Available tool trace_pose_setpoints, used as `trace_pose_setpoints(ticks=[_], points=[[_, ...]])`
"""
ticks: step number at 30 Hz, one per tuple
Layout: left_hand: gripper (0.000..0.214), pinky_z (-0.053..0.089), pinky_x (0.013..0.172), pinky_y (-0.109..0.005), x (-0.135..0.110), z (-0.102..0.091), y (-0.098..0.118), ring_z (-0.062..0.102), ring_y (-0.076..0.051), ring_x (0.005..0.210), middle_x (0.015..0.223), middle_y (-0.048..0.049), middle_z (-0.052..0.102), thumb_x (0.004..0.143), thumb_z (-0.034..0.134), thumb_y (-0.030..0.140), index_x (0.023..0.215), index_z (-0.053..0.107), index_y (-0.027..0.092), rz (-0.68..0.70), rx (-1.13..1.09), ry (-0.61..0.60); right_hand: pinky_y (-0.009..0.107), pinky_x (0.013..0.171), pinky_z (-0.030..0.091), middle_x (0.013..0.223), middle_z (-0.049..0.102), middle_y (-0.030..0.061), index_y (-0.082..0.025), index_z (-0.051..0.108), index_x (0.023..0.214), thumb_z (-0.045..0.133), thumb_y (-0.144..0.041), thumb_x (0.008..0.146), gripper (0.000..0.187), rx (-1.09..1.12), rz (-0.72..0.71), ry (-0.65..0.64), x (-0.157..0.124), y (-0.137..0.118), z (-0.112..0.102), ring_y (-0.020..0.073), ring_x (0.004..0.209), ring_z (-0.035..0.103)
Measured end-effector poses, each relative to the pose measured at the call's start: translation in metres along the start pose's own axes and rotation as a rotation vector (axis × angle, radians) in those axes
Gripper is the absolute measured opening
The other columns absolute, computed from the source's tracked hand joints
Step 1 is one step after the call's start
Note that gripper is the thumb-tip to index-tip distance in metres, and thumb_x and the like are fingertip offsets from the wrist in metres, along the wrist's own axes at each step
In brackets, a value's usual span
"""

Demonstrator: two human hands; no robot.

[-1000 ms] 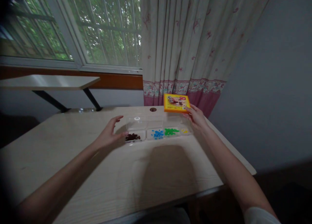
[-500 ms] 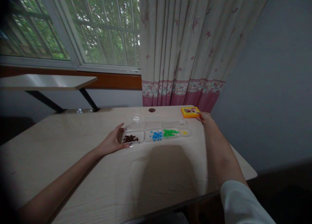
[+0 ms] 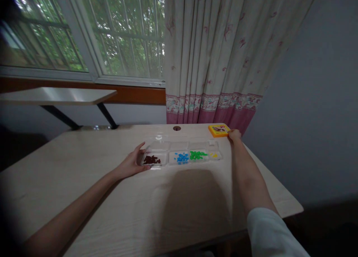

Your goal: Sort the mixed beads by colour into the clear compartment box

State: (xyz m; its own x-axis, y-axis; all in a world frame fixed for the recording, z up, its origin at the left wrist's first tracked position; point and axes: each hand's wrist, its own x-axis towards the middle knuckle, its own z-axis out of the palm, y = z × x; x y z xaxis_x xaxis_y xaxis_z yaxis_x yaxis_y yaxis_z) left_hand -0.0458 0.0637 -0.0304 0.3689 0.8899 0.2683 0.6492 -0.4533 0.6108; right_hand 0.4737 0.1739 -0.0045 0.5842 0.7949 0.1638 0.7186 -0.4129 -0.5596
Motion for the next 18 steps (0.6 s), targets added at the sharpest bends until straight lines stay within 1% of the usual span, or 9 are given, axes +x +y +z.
trace_pose_setpoints(ticks=[2,4,7,9,11,13,15,17,18], points=[[0.1,0.036,0.093,-0.045,0.0,0.0,0.001,0.052,-0.029,0.107,0.115,-0.0156,0.054,0.061,0.068,0.046,0.137,0.013,0.014,0.007,-0.003,0.002,0.035,0.075,0.049,0.098,0.059,0.0066,-0.012,0.056,0.1,0.052,-0.028,0.086,0.022,-0.036,0.036,-0.014,0.001,0.0,0.001,0.0161,0.085,0.058],[0.1,0.037,0.092,-0.044,-0.001,0.0,0.004,0.052,-0.029,0.105,0.113,-0.0147,0.055,0.06,0.069,0.047,0.137,0.013,0.014,0.001,0.003,0.011,0.035,0.073,0.049,0.093,0.06,0.0105,-0.009,0.059,0.096,0.053,-0.026,0.084,0.022,-0.058,0.041,-0.014,-0.002,0.0,-0.002,0.0185,0.083,0.059],[0.101,0.038,0.09,-0.043,-0.003,0.0,0.006,0.054,-0.029,0.103,0.113,-0.0151,0.054,0.061,0.068,0.047,0.137,0.011,0.014,-0.005,0.003,0.009,0.035,0.073,0.048,0.092,0.059,0.0179,-0.004,0.06,0.096,0.052,-0.02,0.081,0.023,-0.07,-0.018,0.017,-0.011,-0.007,-0.01,0.0226,0.083,0.059],[0.102,0.037,0.091,-0.043,-0.004,-0.001,0.006,0.053,-0.029,0.103,0.114,-0.0161,0.053,0.061,0.068,0.047,0.137,0.009,0.013,0.003,-0.006,-0.001,0.035,0.077,0.046,0.098,0.057,0.021,-0.002,0.058,0.102,0.05,-0.019,0.08,0.029,-0.067,-0.097,0.055,-0.019,-0.021,-0.016,0.0242,0.089,0.058],[0.102,0.037,0.091,-0.044,-0.005,-0.001,0.004,0.053,-0.028,0.104,0.115,-0.0164,0.052,0.062,0.068,0.045,0.138,0.007,0.014,0.009,-0.033,-0.01,0.036,0.083,0.043,0.107,0.053,0.0227,-0.001,0.055,0.109,0.048,-0.02,0.08,0.035,-0.055,-0.212,0.086,-0.029,-0.044,-0.019,0.0256,0.098,0.055],[0.101,0.037,0.091,-0.044,-0.005,-0.001,0.002,0.053,-0.028,0.104,0.116,-0.0163,0.052,0.064,0.067,0.044,0.138,0.004,0.015,0.004,-0.07,-0.02,0.035,0.09,0.038,0.112,0.052,0.0202,-0.004,0.055,0.11,0.046,-0.021,0.082,0.035,-0.036,-0.365,0.088,-0.043,-0.078,-0.018,0.0248,0.107,0.049],[0.1,0.038,0.091,-0.045,-0.006,-0.001,0.001,0.053,-0.027,0.104,0.117,-0.0162,0.051,0.065,0.067,0.042,0.137,0.003,0.016,-0.002,-0.102,-0.028,0.031,0.093,0.035,0.11,0.057,0.0126,-0.011,0.059,0.107,0.048,-0.023,0.082,0.03,-0.018,-0.558,0.036,-0.064,-0.117,-0.014,0.0206,0.109,0.048],[0.098,0.038,0.091,-0.045,-0.008,-0.002,0.002,0.053,-0.027,0.104,0.117,-0.0159,0.05,0.066,0.067,0.041,0.137,0.003,0.017,-0.002,-0.128,-0.036,0.027,0.091,0.037,0.106,0.061,0.0047,-0.019,0.062,0.104,0.053,-0.026,0.081,0.026,-0.005,-0.736,-0.045,-0.096,-0.154,-0.007,0.0167,0.102,0.052],[0.097,0.038,0.091,-0.045,-0.009,-0.003,0.003,0.053,-0.027,0.104,0.117,-0.0154,0.05,0.066,0.067,0.041,0.137,0.004,0.018,-0.001,-0.143,-0.045,0.028,0.09,0.036,0.103,0.063,0.0029,-0.021,0.063,0.102,0.054,-0.027,0.081,0.024,-0.001,-0.852,-0.094,-0.114,-0.171,-0.004,0.0166,0.099,0.052]])
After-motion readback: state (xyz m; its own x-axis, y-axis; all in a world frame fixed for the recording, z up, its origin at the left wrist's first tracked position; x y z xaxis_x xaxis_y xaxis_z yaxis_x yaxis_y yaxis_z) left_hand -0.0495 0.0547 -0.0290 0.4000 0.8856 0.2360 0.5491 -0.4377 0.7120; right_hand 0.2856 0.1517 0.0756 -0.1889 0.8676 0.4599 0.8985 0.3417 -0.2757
